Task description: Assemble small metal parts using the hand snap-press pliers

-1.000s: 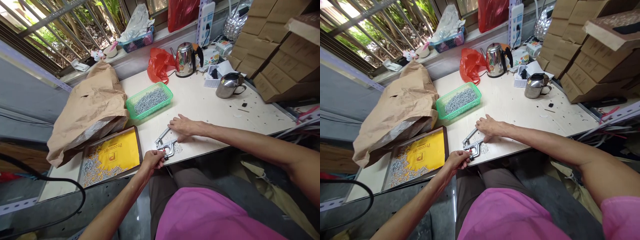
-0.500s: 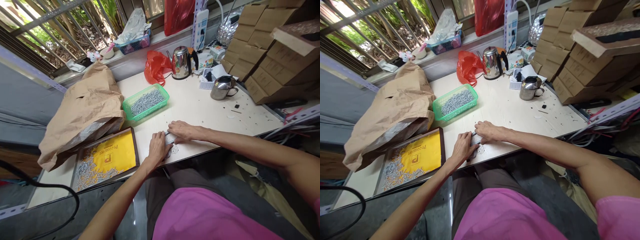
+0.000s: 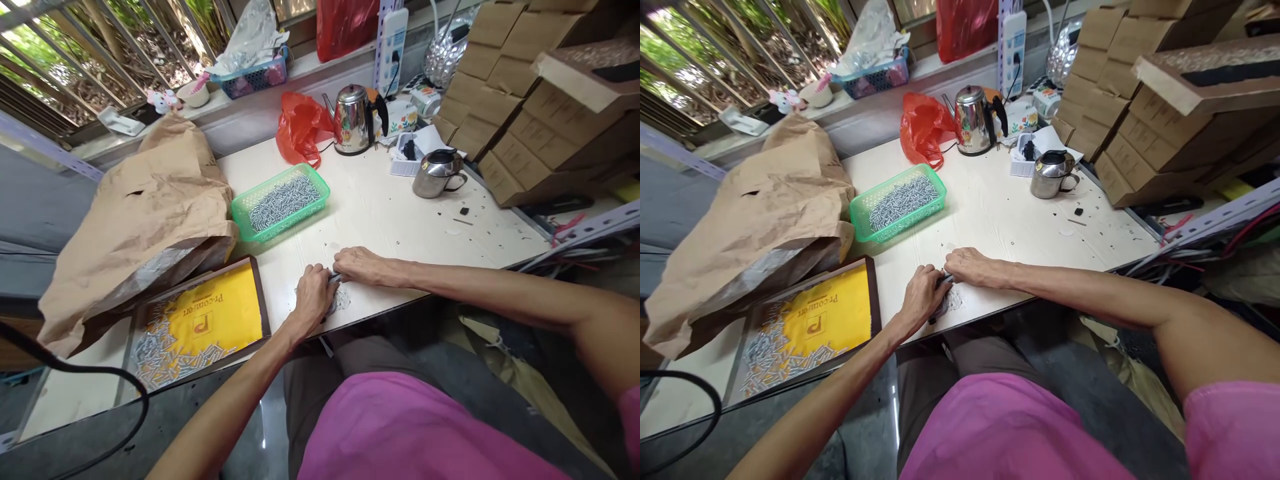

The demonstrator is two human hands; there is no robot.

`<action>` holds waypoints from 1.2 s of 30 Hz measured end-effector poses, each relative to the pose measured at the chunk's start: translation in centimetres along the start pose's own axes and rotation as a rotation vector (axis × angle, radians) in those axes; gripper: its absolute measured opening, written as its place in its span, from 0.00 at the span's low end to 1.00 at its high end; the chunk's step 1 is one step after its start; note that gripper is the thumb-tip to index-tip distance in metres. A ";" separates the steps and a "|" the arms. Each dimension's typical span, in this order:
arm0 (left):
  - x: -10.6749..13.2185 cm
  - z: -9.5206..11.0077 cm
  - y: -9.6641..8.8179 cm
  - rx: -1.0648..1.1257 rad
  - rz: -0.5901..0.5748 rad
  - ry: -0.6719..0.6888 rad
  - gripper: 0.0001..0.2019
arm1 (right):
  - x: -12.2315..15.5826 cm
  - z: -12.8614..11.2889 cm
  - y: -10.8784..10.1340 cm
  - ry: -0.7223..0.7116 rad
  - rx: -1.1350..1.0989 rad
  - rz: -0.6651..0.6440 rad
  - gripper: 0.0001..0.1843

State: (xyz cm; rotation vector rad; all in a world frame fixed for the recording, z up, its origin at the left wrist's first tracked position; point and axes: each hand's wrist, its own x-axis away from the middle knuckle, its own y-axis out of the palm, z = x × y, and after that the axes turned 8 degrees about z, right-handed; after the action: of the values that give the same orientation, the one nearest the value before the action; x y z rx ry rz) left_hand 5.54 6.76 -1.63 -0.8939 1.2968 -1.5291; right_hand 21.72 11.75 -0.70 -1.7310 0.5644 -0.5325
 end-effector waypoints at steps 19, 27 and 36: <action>6.1 4.7 4.2 0.269 0.259 0.081 0.19 | -3.6 2.5 -0.8 0.124 0.051 0.084 0.08; 10.9 5.0 2.1 0.398 0.236 0.268 0.16 | -3.4 -6.6 1.6 -0.538 -0.003 0.075 0.08; 15.6 -11.9 -6.3 0.028 0.508 -0.603 0.11 | -3.0 -6.2 5.0 -0.536 -0.465 0.303 0.12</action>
State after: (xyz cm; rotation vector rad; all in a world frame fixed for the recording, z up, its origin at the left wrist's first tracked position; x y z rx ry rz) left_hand -11.70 -4.01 1.88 -0.8360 0.9518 -0.7922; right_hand 15.02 7.91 -4.44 -2.0667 0.5708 0.3024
